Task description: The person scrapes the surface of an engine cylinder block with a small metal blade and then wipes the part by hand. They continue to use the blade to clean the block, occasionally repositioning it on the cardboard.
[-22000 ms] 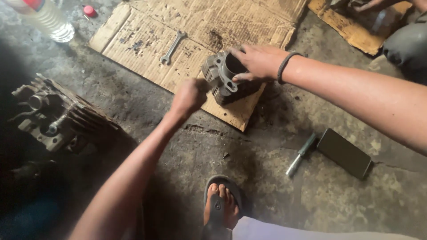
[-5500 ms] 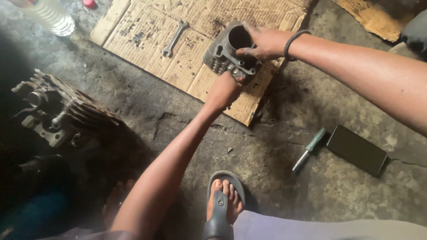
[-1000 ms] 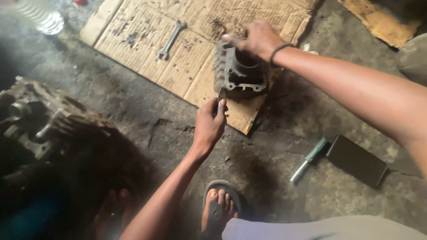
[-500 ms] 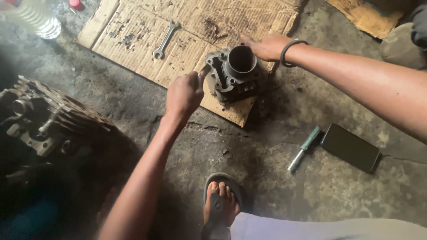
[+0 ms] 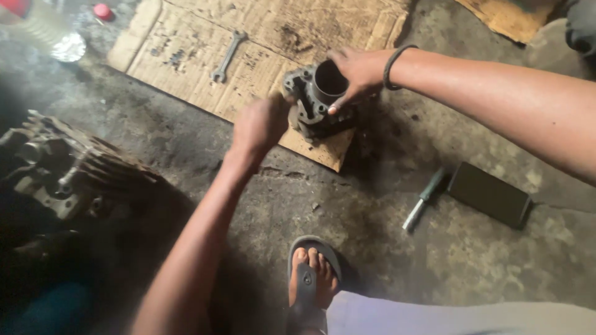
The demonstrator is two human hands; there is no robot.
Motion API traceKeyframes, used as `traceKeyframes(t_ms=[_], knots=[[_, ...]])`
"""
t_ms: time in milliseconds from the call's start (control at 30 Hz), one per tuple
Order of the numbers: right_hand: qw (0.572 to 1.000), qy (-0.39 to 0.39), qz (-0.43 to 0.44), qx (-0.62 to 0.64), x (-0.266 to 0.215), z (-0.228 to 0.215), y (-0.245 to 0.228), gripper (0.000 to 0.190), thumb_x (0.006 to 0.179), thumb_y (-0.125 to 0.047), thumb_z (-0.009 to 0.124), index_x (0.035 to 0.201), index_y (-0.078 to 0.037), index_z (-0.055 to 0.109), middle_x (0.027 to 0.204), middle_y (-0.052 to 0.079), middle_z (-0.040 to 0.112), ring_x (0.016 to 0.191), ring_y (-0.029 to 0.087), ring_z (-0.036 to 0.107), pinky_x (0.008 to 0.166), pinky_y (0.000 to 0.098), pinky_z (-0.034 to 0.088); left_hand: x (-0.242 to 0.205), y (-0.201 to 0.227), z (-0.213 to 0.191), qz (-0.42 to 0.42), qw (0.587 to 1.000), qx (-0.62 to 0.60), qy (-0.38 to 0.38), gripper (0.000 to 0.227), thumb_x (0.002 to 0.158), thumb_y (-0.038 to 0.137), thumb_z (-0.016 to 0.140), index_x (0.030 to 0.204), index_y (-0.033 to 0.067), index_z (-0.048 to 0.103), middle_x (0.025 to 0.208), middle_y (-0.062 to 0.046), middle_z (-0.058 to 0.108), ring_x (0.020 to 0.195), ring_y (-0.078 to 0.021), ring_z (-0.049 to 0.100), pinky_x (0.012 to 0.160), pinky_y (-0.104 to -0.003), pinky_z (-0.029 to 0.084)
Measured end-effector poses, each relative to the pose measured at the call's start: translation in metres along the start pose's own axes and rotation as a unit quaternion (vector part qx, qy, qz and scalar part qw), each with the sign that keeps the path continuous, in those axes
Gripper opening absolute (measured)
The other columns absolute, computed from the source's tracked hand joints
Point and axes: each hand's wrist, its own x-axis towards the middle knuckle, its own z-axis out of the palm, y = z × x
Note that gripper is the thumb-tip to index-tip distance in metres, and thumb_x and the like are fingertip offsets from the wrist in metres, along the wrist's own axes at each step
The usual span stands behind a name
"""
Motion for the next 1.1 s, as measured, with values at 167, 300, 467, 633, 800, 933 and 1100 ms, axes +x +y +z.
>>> traceKeyframes(t_ms=[167, 300, 467, 633, 800, 933, 1100], knots=[[0.997, 0.068, -0.044, -0.001, 0.007, -0.01, -0.005, 0.143, 0.057, -0.082, 0.079, 0.153, 0.011, 0.025, 0.14, 0.034, 0.047, 0.128, 0.046, 0.053, 0.107, 0.0475, 0.05, 0.003, -0.008, -0.01, 0.018, 0.998, 0.004, 0.054, 0.033, 0.099, 0.028, 0.061, 0.08, 0.0037, 0.071, 0.068, -0.022, 0.067, 0.06, -0.0407, 0.067, 0.051, -0.052, 0.05], [1.0, 0.018, -0.012, -0.016, -0.004, -0.012, -0.01, 0.142, 0.055, -0.079, 0.082, 0.151, 0.008, 0.023, 0.143, 0.031, 0.043, 0.129, 0.044, 0.051, 0.103, 0.0492, 0.05, -0.012, 0.01, -0.02, 0.037, 0.999, 0.006, -0.015, 0.027, 0.102, 0.024, 0.055, 0.088, 0.0072, 0.07, 0.062, -0.02, 0.064, 0.053, -0.0368, 0.065, 0.048, -0.05, 0.048], [0.998, 0.025, -0.023, -0.044, -0.006, -0.026, -0.022, 0.142, 0.057, -0.079, 0.083, 0.152, 0.008, 0.024, 0.142, 0.031, 0.045, 0.129, 0.044, 0.051, 0.105, 0.0492, 0.049, -0.001, -0.002, -0.009, 0.052, 0.997, 0.063, -0.015, 0.024, 0.103, 0.027, 0.057, 0.096, 0.0124, 0.074, 0.06, -0.015, 0.064, 0.05, -0.033, 0.062, 0.044, -0.047, 0.046], [0.994, -0.02, 0.01, -0.106, -0.007, -0.028, -0.025, 0.142, 0.058, -0.076, 0.086, 0.154, 0.006, 0.019, 0.148, 0.026, 0.042, 0.132, 0.04, 0.051, 0.1, 0.0508, 0.052, -0.017, 0.016, 0.004, 0.075, 0.994, 0.071, -0.039, 0.033, 0.097, 0.009, 0.051, 0.126, 0.0015, 0.063, 0.056, -0.011, 0.063, 0.043, -0.0246, 0.06, 0.037, -0.041, 0.044], [0.999, -0.025, 0.018, -0.02, -0.012, -0.026, -0.015, 0.14, 0.055, -0.065, 0.088, 0.155, 0.007, 0.022, 0.147, 0.027, 0.05, 0.129, 0.041, 0.059, 0.103, 0.0456, 0.055, -0.024, 0.011, 0.007, 0.053, 0.995, 0.07, -0.048, 0.015, 0.098, 0.014, 0.056, 0.096, 0.003, 0.066, 0.057, -0.012, 0.064, 0.046, -0.0256, 0.06, 0.041, -0.041, 0.044], [1.0, 0.013, -0.019, -0.017, -0.002, -0.004, 0.005, 0.147, 0.057, -0.065, 0.091, 0.156, 0.009, 0.012, 0.152, 0.03, 0.039, 0.137, 0.043, 0.048, 0.11, 0.0449, 0.047, -0.014, 0.013, -0.007, 0.038, 0.995, -0.047, 0.076, 0.037, 0.104, 0.03, 0.065, 0.077, 0.0054, 0.069, 0.058, -0.015, 0.063, 0.049, -0.0305, 0.06, 0.045, -0.044, 0.045], [0.997, 0.049, -0.063, -0.013, -0.011, 0.008, 0.008, 0.144, 0.059, -0.065, 0.09, 0.154, 0.011, 0.011, 0.156, 0.032, 0.029, 0.138, 0.043, 0.044, 0.109, 0.0452, 0.044, -0.01, 0.011, 0.0, 0.028, 0.999, 0.029, 0.017, 0.019, 0.098, 0.016, 0.06, 0.085, 0.0076, 0.071, 0.058, -0.014, 0.064, 0.048, -0.029, 0.065, 0.042, -0.043, 0.048]])
